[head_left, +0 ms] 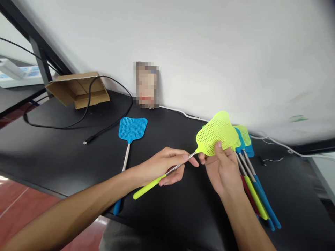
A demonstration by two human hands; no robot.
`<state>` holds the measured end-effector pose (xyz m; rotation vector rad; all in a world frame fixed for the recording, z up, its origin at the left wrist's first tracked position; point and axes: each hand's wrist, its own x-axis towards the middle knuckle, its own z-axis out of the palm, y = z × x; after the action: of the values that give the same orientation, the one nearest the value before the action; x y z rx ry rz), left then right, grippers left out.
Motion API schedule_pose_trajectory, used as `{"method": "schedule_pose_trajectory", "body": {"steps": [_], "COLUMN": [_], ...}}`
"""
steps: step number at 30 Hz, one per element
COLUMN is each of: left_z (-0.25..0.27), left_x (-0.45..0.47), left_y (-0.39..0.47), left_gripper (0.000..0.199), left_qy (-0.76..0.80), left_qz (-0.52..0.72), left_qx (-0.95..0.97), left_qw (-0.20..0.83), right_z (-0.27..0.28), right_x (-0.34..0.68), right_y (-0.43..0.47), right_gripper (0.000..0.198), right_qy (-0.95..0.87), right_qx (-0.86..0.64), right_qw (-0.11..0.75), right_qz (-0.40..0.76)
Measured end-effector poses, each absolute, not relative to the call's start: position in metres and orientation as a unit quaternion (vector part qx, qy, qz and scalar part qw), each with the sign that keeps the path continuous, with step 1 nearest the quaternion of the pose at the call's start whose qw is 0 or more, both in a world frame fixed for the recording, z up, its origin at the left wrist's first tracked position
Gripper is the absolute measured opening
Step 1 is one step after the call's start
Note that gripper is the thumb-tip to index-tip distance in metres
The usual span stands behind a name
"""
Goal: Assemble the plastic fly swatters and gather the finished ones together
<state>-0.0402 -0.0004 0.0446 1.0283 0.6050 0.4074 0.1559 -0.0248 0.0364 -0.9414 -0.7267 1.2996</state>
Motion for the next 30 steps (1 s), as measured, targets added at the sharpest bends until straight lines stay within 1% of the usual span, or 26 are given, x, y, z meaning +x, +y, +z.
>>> {"method": "schedule_pose_trajectory", "body": {"steps": [5,10,15,23,30], "left_z": [0.0425,0.0441,0.0446,0.0444,0.0405], "left_x": [-0.0418,-0.0436,-0.0452,-0.0446,-0.0434], "left_y": [-0.0023,-0.0013,-0.0027,-0.0025,-0.0021], "left_gripper": [0.034,0.032,0.034,0.034,0.034], "left_qy": [0.244,0.214,0.197,0.193,0.220], "left_qz": [0.180,0.165,0.168,0.176,0.188], "left_qx": [0.420,0.400,0.409,0.397,0.425], "left_qw": [0.856,0.875,0.875,0.880,0.858], "right_z": [0.0355,0.0329,0.0318,0.0343,0.0309], "right_x": [0.1583,0.1582,0.1578,0.1532,0.1504], "right_y": [-0.0256,-0.0259,-0.0259,-0.0276,-0.0298], "right_gripper": [0.015,0.018,0.022,0.031,0.024], "right_qy": [-0.305,-0.311,-0.322,-0.361,-0.352], "right_qx": [-0.408,-0.393,-0.380,-0.394,-0.404], "right_qw": [0.638,0.625,0.622,0.616,0.605], "right_qz": [0.578,0.599,0.605,0.579,0.588]}}
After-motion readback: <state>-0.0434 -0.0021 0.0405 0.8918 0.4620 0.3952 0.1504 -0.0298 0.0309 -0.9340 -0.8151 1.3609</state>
